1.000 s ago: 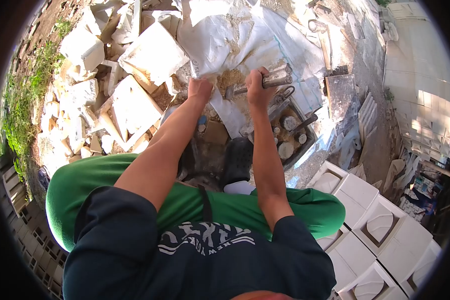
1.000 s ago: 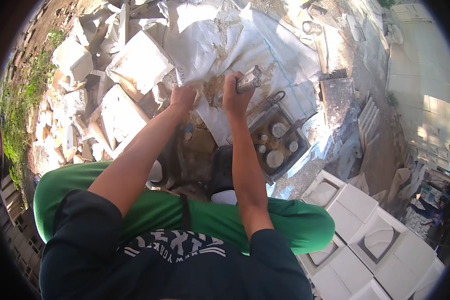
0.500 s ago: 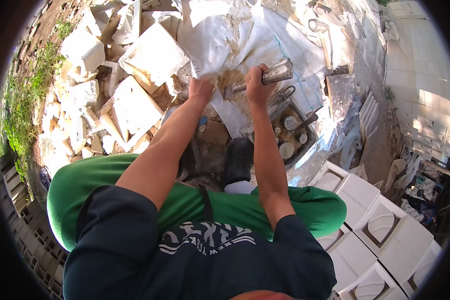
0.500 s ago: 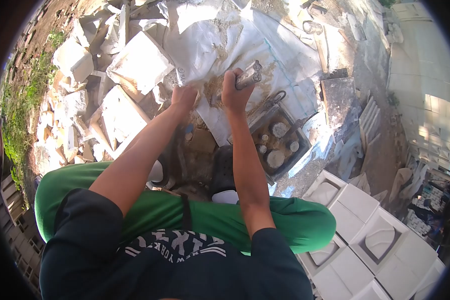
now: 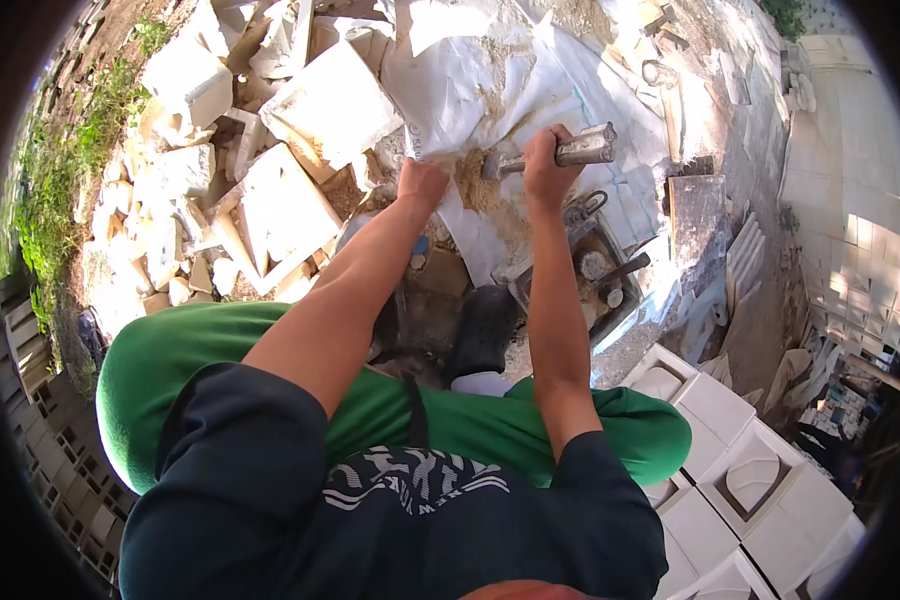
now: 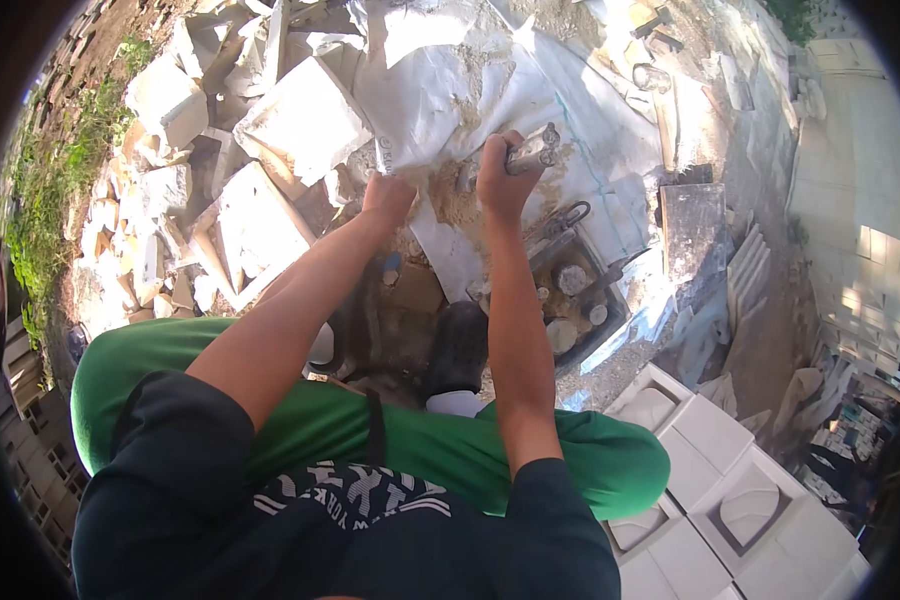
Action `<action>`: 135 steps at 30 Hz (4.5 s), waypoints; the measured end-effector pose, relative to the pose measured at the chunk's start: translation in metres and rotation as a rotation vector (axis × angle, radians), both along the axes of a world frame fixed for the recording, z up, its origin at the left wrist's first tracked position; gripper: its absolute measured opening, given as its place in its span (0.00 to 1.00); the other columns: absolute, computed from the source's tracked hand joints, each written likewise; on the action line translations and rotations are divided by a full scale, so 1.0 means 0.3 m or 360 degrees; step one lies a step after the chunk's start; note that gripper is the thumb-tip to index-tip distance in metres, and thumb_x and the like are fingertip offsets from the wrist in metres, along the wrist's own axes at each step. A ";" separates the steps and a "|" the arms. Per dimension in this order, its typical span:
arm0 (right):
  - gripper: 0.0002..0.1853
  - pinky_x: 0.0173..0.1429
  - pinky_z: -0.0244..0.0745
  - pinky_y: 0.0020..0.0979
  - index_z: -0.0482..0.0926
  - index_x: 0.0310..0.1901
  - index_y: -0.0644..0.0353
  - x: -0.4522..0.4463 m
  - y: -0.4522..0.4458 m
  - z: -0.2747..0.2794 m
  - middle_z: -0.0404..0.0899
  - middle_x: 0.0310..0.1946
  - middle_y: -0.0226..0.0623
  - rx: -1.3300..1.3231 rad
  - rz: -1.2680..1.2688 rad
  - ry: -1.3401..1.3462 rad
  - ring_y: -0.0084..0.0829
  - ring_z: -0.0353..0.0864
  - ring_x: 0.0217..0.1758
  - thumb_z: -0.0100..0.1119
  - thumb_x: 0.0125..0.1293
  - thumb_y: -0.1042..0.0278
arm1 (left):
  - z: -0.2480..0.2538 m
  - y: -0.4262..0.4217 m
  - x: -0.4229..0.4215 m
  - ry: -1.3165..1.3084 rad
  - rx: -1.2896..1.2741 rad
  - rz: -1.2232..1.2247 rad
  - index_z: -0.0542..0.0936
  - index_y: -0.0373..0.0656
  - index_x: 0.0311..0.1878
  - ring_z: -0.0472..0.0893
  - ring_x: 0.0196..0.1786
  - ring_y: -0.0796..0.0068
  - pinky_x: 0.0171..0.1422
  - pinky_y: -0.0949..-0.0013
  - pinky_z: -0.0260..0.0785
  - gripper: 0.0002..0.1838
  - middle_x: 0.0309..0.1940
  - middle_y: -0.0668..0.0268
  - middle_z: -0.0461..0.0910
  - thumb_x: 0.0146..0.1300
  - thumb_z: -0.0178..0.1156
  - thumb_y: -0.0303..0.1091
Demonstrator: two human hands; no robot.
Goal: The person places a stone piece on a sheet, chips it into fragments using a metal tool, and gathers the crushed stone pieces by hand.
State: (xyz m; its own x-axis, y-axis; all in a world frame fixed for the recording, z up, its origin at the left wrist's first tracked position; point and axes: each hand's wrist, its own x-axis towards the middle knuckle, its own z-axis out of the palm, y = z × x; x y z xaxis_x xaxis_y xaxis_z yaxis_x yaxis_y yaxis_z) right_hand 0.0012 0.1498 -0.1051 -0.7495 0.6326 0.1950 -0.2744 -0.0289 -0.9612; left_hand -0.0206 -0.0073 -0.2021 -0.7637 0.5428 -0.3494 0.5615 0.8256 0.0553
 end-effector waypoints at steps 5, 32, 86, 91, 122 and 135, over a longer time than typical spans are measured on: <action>0.13 0.20 0.52 0.21 0.62 0.18 0.58 0.037 -0.045 0.280 0.62 0.13 0.23 -0.0101 0.0115 0.0006 0.13 0.56 0.16 0.50 0.58 0.77 | 0.017 0.003 -0.010 0.0031 0.0008 -0.0065 0.84 0.48 0.33 0.83 0.38 0.70 0.43 0.65 0.70 0.08 0.33 0.67 0.83 0.46 0.68 0.32; 0.14 0.21 0.52 0.20 0.63 0.18 0.57 0.071 -0.051 0.191 0.61 0.14 0.20 -0.0093 0.0180 0.0078 0.11 0.55 0.17 0.50 0.60 0.78 | 0.007 -0.016 0.016 -0.0007 -0.0032 -0.0059 0.84 0.45 0.36 0.83 0.39 0.70 0.44 0.67 0.71 0.17 0.30 0.66 0.84 0.44 0.73 0.42; 0.15 0.20 0.49 0.21 0.62 0.16 0.57 0.002 -0.058 0.058 0.60 0.15 0.17 -0.0055 0.0461 -0.0088 0.10 0.57 0.18 0.52 0.57 0.81 | 0.057 -0.012 -0.013 -0.0150 -0.0045 -0.0070 0.85 0.49 0.34 0.83 0.42 0.71 0.48 0.65 0.69 0.11 0.35 0.68 0.84 0.45 0.71 0.37; 0.14 0.21 0.51 0.21 0.62 0.19 0.56 0.041 -0.031 0.195 0.60 0.14 0.21 0.0048 0.0335 -0.0014 0.12 0.56 0.17 0.51 0.59 0.79 | 0.055 -0.018 -0.016 -0.0172 -0.0015 -0.0087 0.85 0.49 0.32 0.83 0.40 0.70 0.44 0.65 0.70 0.09 0.34 0.67 0.84 0.44 0.71 0.36; 0.13 0.23 0.54 0.19 0.65 0.19 0.58 0.043 -0.038 0.115 0.63 0.17 0.18 -0.0067 0.0557 0.0052 0.11 0.58 0.20 0.52 0.59 0.79 | 0.050 -0.012 -0.027 -0.0141 0.0013 -0.0085 0.84 0.43 0.30 0.84 0.40 0.68 0.41 0.66 0.74 0.15 0.33 0.64 0.84 0.40 0.75 0.41; 0.14 0.22 0.52 0.19 0.63 0.17 0.57 0.035 -0.055 0.189 0.61 0.17 0.17 -0.0129 0.0509 -0.0016 0.10 0.56 0.19 0.52 0.58 0.81 | 0.029 -0.011 -0.015 -0.0099 0.0024 -0.0073 0.84 0.44 0.31 0.84 0.36 0.68 0.42 0.65 0.72 0.15 0.28 0.65 0.84 0.41 0.74 0.41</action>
State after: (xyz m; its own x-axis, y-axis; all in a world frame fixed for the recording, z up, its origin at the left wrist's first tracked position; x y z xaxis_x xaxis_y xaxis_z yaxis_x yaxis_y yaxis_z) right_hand 0.0116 0.1333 -0.0484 -0.9144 0.3779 0.1452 -0.2296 -0.1886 -0.9548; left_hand -0.0253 -0.0105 -0.1934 -0.7151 0.5823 -0.3867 0.5938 0.7979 0.1034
